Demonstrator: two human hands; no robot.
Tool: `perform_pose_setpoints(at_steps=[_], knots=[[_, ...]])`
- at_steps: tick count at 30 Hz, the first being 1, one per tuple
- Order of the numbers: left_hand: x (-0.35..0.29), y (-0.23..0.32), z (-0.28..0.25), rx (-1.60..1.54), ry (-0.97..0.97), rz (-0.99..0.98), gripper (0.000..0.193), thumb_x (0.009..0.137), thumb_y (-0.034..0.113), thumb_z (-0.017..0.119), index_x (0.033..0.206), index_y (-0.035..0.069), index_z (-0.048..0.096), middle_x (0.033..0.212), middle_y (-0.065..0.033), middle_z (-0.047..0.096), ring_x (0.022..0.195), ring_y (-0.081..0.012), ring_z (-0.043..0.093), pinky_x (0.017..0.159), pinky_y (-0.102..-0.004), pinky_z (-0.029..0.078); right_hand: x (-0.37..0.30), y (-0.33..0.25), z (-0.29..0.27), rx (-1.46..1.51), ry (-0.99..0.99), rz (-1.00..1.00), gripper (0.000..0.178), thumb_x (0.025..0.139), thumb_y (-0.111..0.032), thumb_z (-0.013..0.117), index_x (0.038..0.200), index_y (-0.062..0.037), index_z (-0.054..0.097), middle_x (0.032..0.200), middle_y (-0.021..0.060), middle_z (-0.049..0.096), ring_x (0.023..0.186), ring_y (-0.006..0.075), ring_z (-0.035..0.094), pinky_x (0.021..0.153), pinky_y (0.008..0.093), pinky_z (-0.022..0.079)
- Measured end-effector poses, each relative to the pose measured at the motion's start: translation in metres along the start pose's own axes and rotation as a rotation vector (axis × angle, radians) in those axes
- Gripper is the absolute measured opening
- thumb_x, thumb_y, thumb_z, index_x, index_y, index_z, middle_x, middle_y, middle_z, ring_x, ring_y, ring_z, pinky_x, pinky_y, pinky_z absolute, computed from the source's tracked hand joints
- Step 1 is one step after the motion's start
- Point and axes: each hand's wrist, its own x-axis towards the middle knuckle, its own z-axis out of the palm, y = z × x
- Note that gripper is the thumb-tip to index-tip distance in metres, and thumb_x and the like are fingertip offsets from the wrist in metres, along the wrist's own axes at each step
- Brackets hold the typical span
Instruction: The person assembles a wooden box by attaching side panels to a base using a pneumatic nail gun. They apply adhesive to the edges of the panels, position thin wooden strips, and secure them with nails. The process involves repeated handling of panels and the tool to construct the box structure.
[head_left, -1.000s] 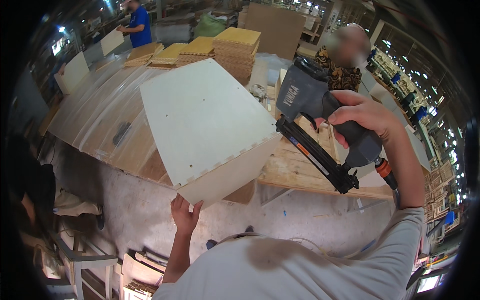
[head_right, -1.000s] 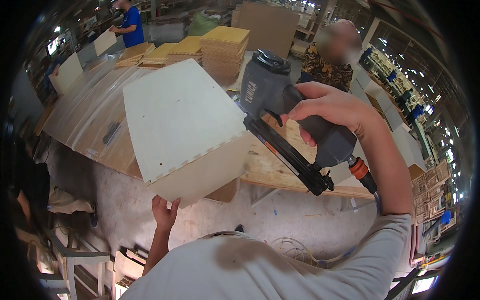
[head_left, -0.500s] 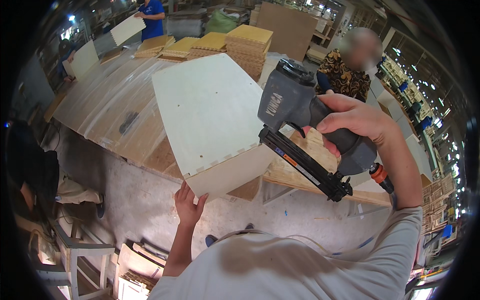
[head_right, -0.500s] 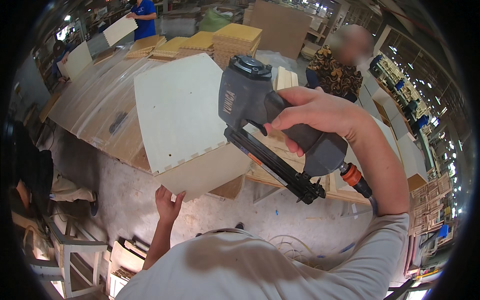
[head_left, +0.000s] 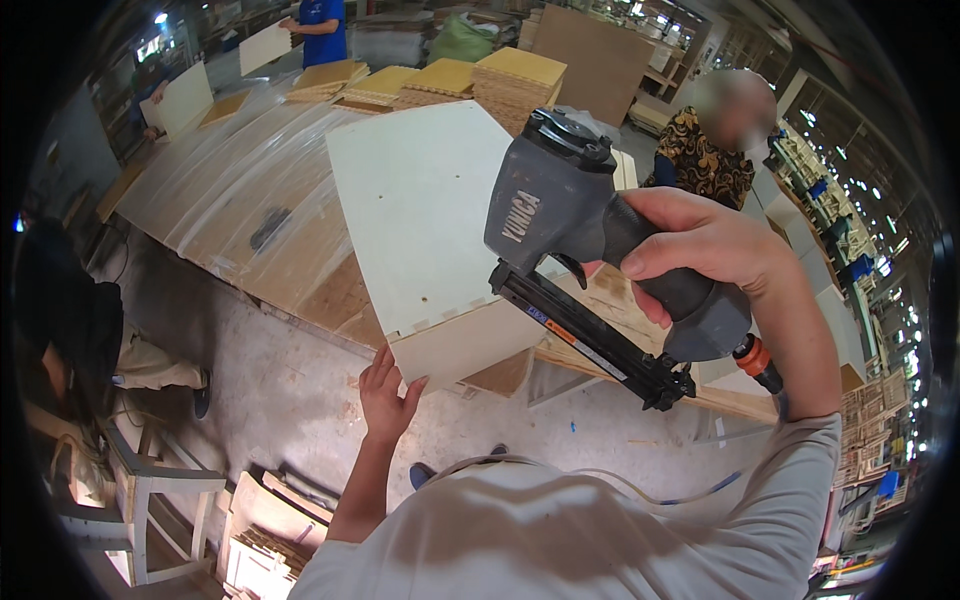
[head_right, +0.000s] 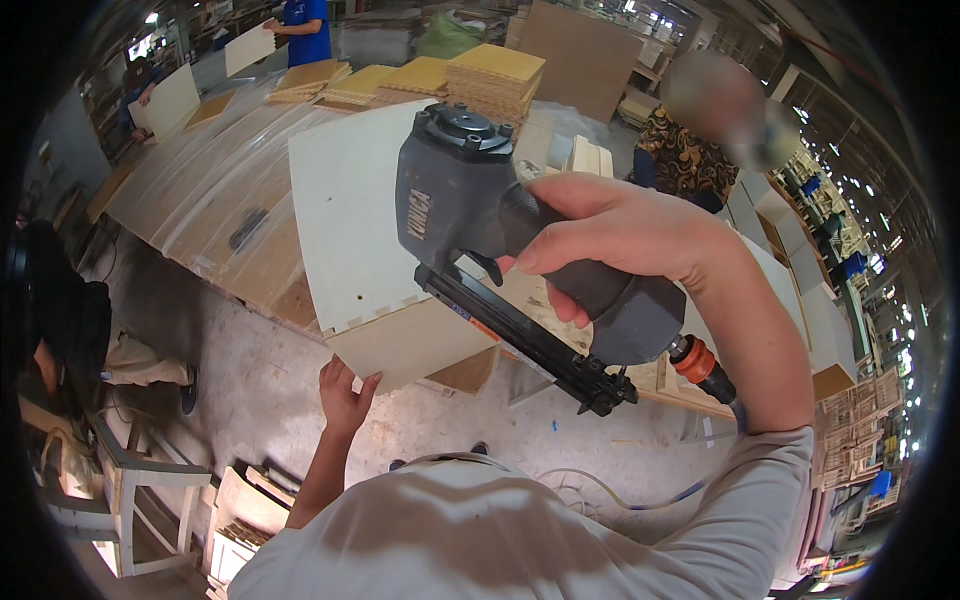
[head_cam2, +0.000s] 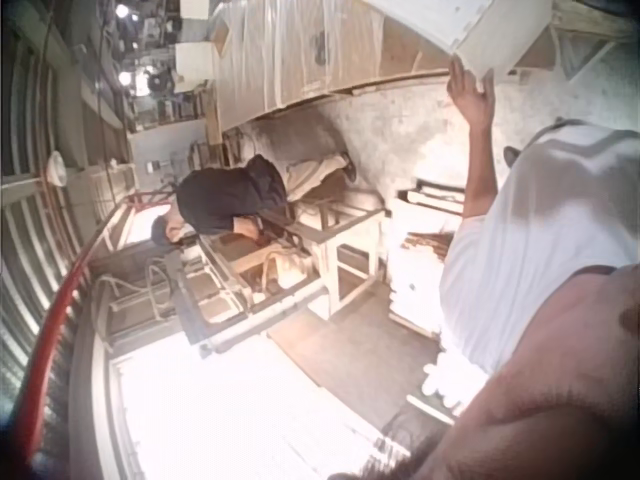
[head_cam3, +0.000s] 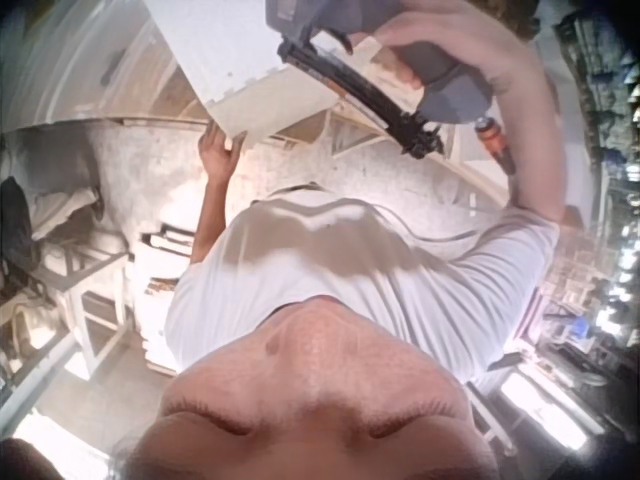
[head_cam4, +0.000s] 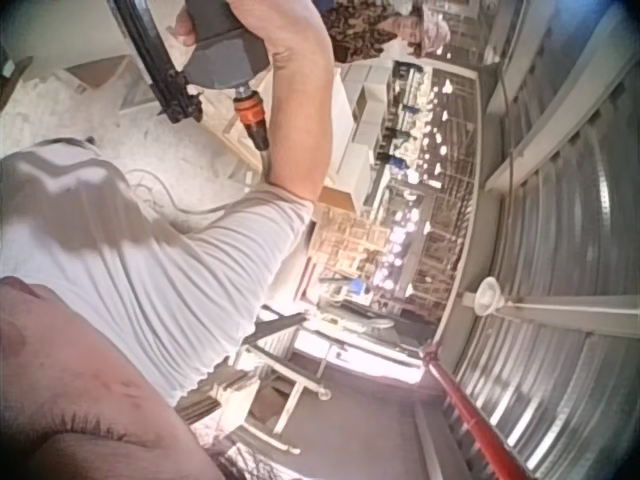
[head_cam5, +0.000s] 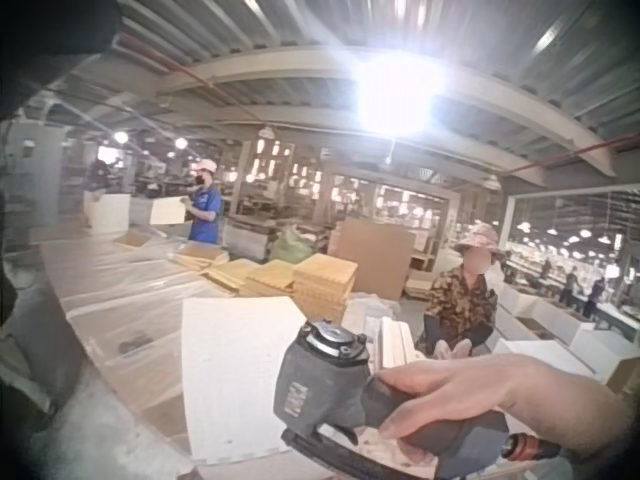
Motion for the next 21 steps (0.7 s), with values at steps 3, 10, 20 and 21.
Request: perform_pose_setpoints(at_steps=[3, 10, 20, 21], knots=[[-0.001, 0.0, 0.001, 0.006, 0.014, 0.004, 0.035, 0.076, 0.023, 0.071, 0.106, 0.006, 0.063, 0.127, -0.0157, 0.055, 0.119, -0.0346, 0.05, 0.09, -0.0454, 0.039, 0.006, -0.001, -0.001, -0.09, -0.03, 0.057, 0.032, 0.079, -0.017, 0.063, 0.103, 0.0031, 0.055, 0.078, 0.008, 0.06, 0.056, 0.0155, 0.059, 0.05, 0.0295, 0.049], [-0.002, 0.001, 0.004, 0.047, 0.066, 0.028, 0.028, 0.076, 0.026, 0.072, 0.091, 0.004, 0.062, 0.129, -0.0173, 0.054, 0.119, -0.035, 0.051, 0.091, -0.0466, 0.039, 0.005, -0.02, 0.014, -0.054, -0.087, -0.028, 0.029, 0.08, -0.015, 0.063, 0.102, 0.0025, 0.055, 0.076, 0.0069, 0.057, 0.057, 0.0156, 0.06, 0.05, 0.029, 0.049], [0.0, 0.005, 0.0, 0.049, 0.084, 0.019, 0.029, 0.077, 0.03, 0.071, 0.086, 0.004, 0.061, 0.128, -0.0161, 0.055, 0.121, -0.034, 0.05, 0.093, -0.0475, 0.038, 0.031, -0.028, 0.039, -0.066, -0.256, -0.029, 0.028, 0.081, -0.015, 0.062, 0.102, 0.0026, 0.054, 0.078, 0.0061, 0.057, 0.058, 0.015, 0.06, 0.051, 0.0285, 0.049], [0.0, 0.006, 0.0, 0.046, 0.088, 0.02, 0.029, 0.077, 0.031, 0.071, 0.085, 0.004, 0.061, 0.129, -0.016, 0.055, 0.121, -0.0338, 0.05, 0.093, -0.0475, 0.038, 0.033, -0.028, 0.04, -0.079, -0.267, -0.031, 0.028, 0.082, -0.015, 0.062, 0.102, 0.0027, 0.054, 0.078, 0.006, 0.057, 0.058, 0.015, 0.06, 0.051, 0.0285, 0.049]])
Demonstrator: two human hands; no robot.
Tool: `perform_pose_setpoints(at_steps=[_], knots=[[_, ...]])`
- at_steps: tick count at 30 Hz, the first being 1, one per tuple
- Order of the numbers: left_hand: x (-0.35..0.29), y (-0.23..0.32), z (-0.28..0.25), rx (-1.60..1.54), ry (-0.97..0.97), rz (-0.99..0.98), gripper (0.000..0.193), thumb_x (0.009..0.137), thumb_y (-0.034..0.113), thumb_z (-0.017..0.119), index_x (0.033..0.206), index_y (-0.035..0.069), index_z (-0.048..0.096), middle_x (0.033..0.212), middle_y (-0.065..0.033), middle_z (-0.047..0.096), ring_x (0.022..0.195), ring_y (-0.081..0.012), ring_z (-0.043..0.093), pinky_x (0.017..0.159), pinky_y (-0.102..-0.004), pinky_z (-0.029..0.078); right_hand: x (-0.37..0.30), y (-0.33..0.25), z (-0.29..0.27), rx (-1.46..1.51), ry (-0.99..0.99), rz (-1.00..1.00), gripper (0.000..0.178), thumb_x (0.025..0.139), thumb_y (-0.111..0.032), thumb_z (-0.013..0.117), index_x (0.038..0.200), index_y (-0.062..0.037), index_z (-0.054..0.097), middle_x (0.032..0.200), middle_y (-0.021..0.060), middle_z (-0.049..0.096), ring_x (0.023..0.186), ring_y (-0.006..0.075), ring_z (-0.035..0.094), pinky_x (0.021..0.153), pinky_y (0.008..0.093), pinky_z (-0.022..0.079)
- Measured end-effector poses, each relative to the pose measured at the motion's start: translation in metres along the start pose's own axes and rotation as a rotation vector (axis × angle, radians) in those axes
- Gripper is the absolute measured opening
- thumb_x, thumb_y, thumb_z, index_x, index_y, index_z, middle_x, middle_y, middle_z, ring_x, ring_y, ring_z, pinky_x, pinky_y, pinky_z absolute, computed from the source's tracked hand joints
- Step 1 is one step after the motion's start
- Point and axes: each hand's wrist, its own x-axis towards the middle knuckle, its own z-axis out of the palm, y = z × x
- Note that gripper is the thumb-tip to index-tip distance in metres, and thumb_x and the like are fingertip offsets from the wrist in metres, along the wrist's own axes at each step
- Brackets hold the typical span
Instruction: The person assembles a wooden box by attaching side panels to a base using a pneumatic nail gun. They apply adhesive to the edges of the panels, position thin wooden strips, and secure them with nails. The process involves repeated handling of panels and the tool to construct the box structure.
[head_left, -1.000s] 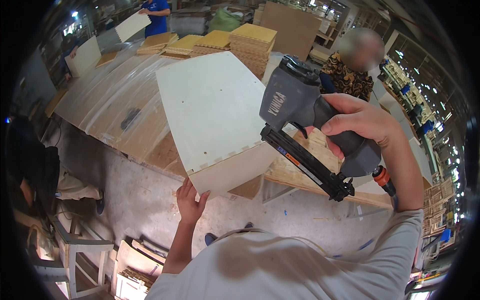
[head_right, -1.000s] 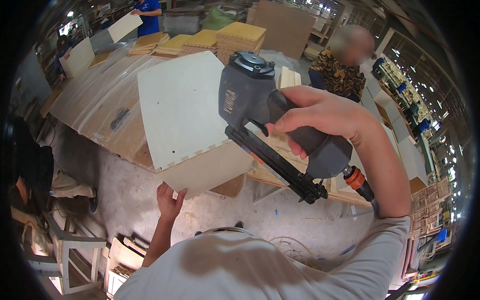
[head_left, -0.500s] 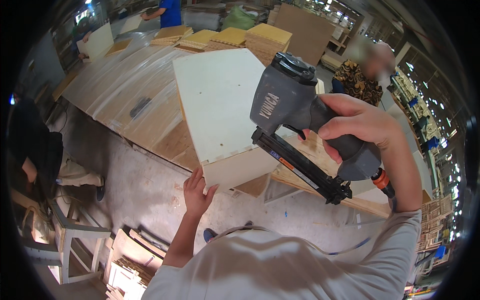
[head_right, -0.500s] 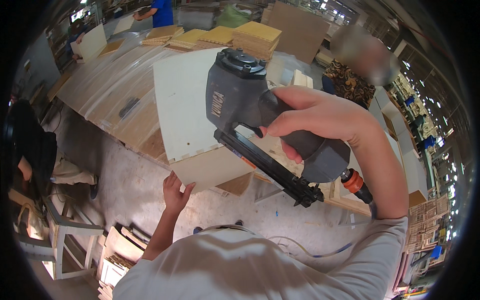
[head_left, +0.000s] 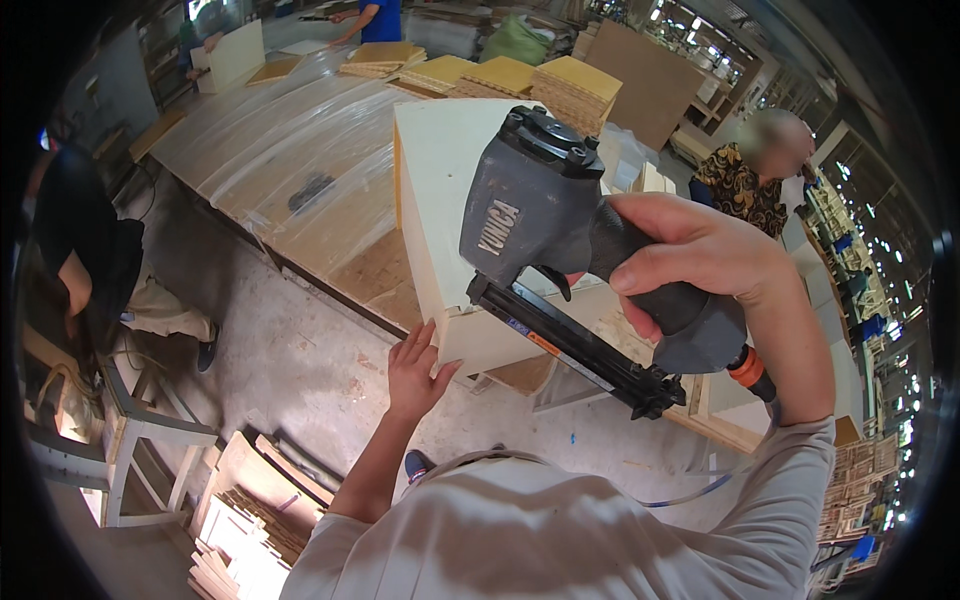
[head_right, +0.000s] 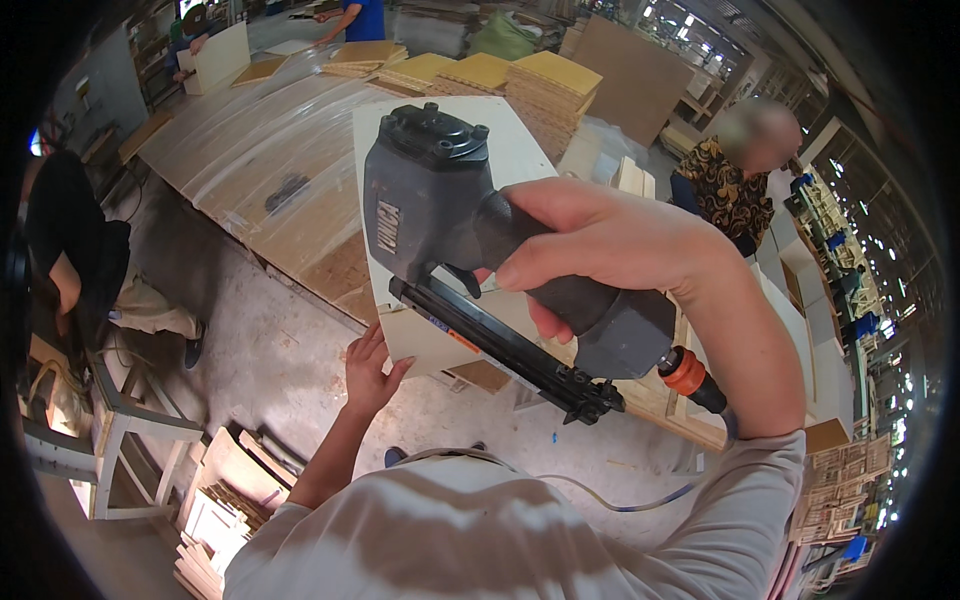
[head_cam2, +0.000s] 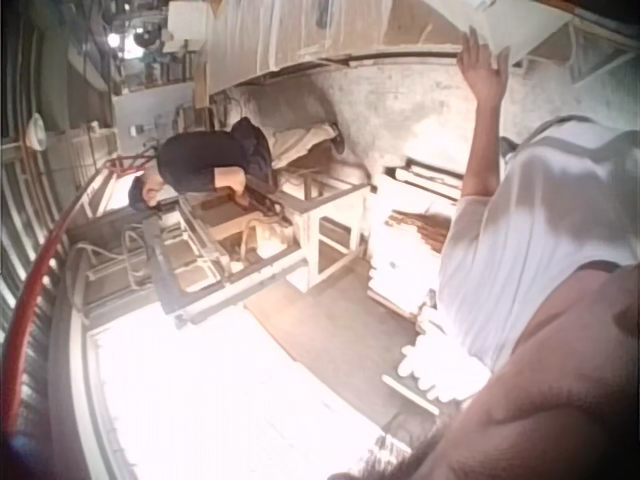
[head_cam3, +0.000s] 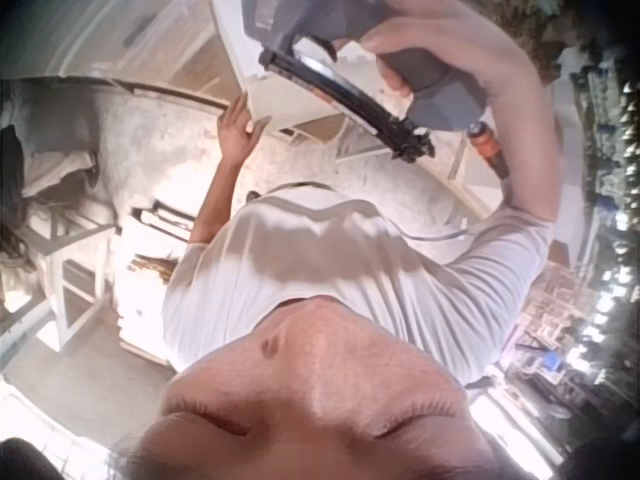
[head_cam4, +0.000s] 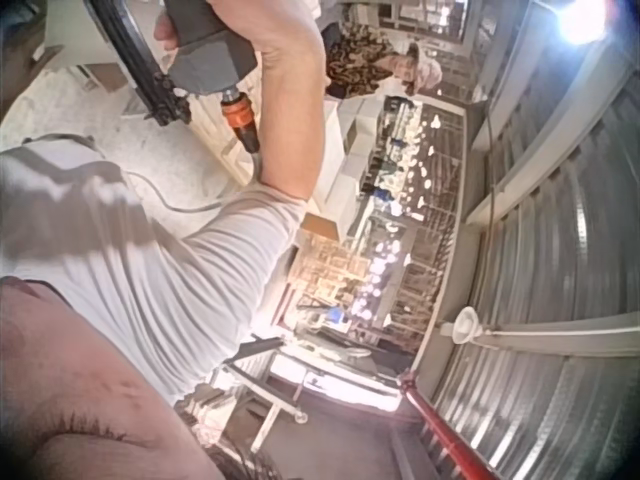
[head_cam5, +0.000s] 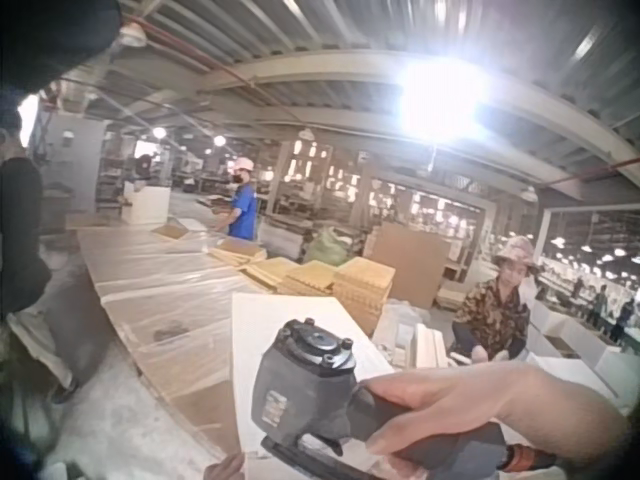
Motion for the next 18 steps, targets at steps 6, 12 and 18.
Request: perform_pose_setpoints(at_steps=[6, 12, 18], knots=[[-0.001, -0.002, 0.001, 0.041, -0.001, 0.017, 0.031, 0.076, 0.032, 0.072, 0.08, 0.004, 0.06, 0.128, -0.0154, 0.055, 0.119, -0.0332, 0.051, 0.093, -0.0471, 0.038, -0.003, 0.002, 0.002, -0.009, 0.026, 0.007, 0.026, 0.083, -0.015, 0.061, 0.1, 0.0033, 0.053, 0.078, 0.0059, 0.057, 0.057, 0.0149, 0.06, 0.05, 0.0284, 0.049], [0.007, -0.014, -0.013, -0.014, -0.023, 0.009, 0.028, 0.07, 0.026, 0.076, 0.092, 0.01, 0.067, 0.108, -0.0121, 0.064, 0.106, -0.0327, 0.058, 0.086, -0.0439, 0.042, -0.058, 0.044, -0.035, 0.048, 0.284, -0.167, 0.028, 0.082, -0.012, 0.06, 0.105, 0.0048, 0.054, 0.079, 0.0062, 0.059, 0.055, 0.0145, 0.058, 0.049, 0.0272, 0.049], [-0.007, -0.106, -0.076, -0.097, 0.154, -0.385, 0.028, 0.085, 0.017, 0.066, 0.107, 0.0, 0.061, 0.1, -0.0133, 0.065, 0.098, -0.0264, 0.059, 0.089, -0.0384, 0.043, -0.115, 0.149, -0.075, 0.235, 0.807, -0.038, 0.039, 0.084, -0.017, 0.05, 0.117, 0.0028, 0.048, 0.082, 0.009, 0.061, 0.053, 0.0148, 0.057, 0.047, 0.0276, 0.048]])
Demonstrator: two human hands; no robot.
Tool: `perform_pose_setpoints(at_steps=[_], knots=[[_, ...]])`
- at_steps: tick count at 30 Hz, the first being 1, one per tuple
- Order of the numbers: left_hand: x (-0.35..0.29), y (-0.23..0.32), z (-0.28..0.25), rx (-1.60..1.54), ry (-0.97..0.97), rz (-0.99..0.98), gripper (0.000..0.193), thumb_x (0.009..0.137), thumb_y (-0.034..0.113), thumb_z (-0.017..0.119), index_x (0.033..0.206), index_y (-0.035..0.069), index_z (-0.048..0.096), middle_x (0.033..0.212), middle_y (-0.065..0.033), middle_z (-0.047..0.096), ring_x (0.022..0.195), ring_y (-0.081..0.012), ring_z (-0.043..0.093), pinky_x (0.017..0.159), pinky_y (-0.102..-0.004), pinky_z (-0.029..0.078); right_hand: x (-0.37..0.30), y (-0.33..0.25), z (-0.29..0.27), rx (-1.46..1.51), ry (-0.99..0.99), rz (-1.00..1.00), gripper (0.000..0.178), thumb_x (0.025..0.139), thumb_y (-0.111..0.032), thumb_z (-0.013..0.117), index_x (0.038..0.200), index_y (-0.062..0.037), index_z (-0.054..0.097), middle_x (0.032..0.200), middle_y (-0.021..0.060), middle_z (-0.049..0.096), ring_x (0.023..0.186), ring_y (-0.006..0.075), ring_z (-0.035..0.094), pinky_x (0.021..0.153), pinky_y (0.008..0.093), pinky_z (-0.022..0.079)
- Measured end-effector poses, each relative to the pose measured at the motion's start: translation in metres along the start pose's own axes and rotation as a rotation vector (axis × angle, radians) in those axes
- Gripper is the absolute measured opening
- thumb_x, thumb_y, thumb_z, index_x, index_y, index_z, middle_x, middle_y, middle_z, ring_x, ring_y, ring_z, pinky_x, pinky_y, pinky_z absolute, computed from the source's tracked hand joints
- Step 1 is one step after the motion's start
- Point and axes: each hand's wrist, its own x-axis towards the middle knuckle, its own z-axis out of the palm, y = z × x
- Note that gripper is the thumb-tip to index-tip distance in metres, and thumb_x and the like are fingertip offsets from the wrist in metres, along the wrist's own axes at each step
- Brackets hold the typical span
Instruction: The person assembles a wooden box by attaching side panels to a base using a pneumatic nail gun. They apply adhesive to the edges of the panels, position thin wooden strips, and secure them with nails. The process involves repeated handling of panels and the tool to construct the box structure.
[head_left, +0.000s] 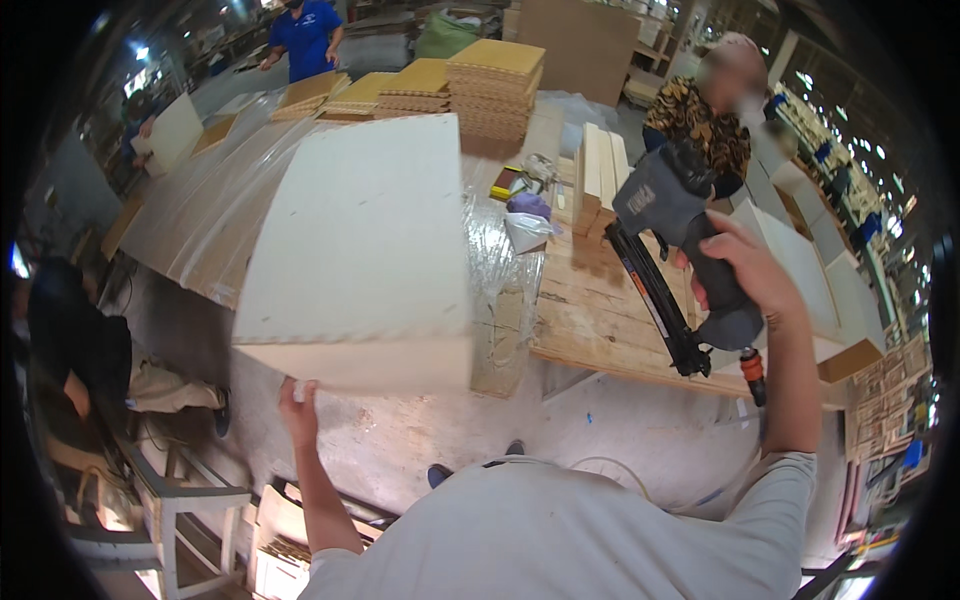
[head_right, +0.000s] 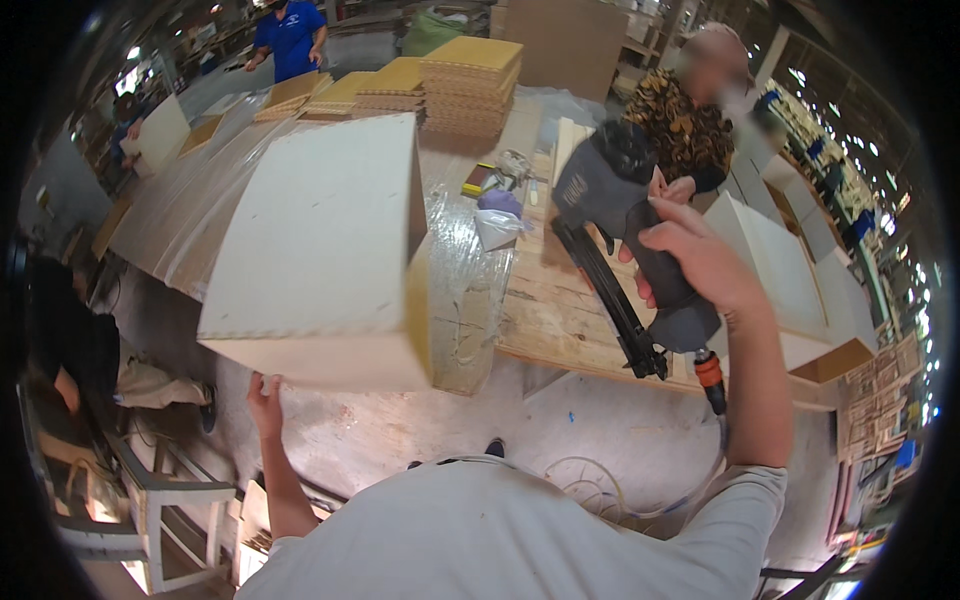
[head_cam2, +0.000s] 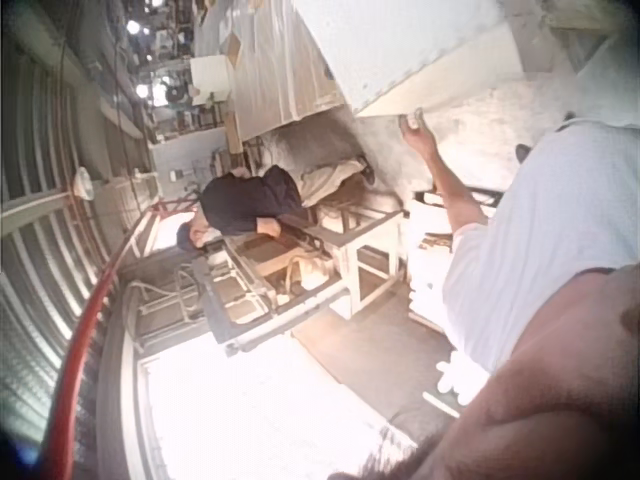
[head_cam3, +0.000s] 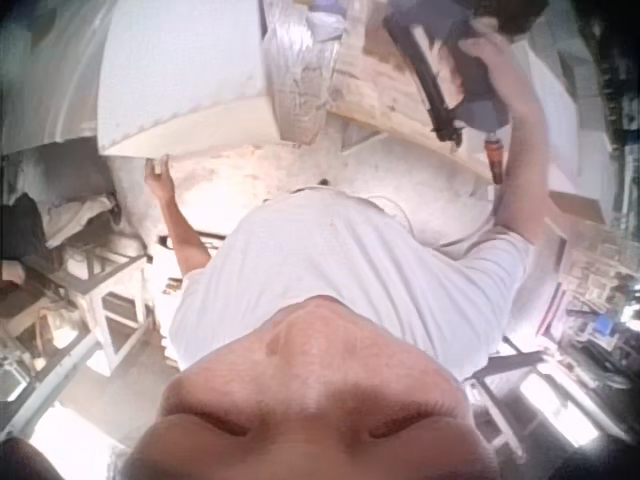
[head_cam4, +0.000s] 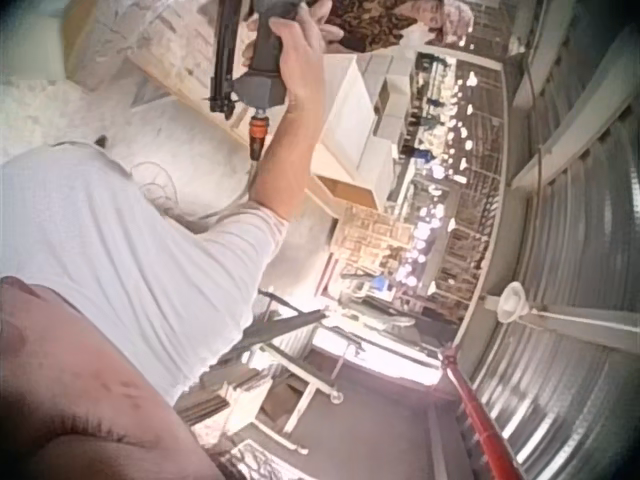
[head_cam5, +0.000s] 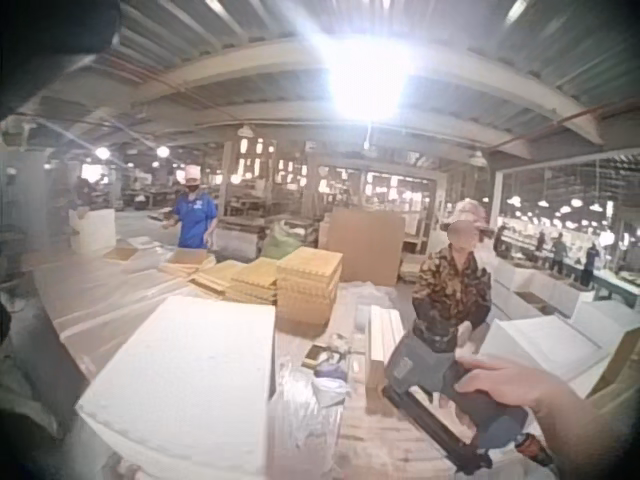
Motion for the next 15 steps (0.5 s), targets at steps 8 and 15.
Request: perform_pose_setpoints(at_steps=[8, 15], knots=[[0.005, 0.166, 0.032, -0.077, 0.443, 0.295, 0.048, 0.097, 0.028, 0.043, 0.135, 0.001, 0.033, 0.144, -0.0175, 0.03, 0.134, -0.033, 0.028, 0.109, -0.0453, 0.024, 0.072, 0.264, -0.04, -0.985, 0.231, 0.001, 0.037, 0.085, -0.021, 0.054, 0.114, 0.0015, 0.047, 0.093, 0.0232, 0.06, 0.076, 0.0354, 0.063, 0.066, 0.0452, 0.051], [-0.02, 0.229, 0.087, 0.184, 0.466, 0.538, 0.049, 0.094, 0.032, 0.025, 0.13, 0.002, 0.038, 0.139, -0.0188, 0.038, 0.135, -0.0419, 0.023, 0.11, -0.0567, 0.015, 0.109, 0.342, -0.018, -1.157, 0.212, -0.037, 0.038, 0.086, -0.027, 0.057, 0.111, 0.0009, 0.051, 0.099, 0.0219, 0.057, 0.087, 0.037, 0.061, 0.072, 0.0457, 0.049]])
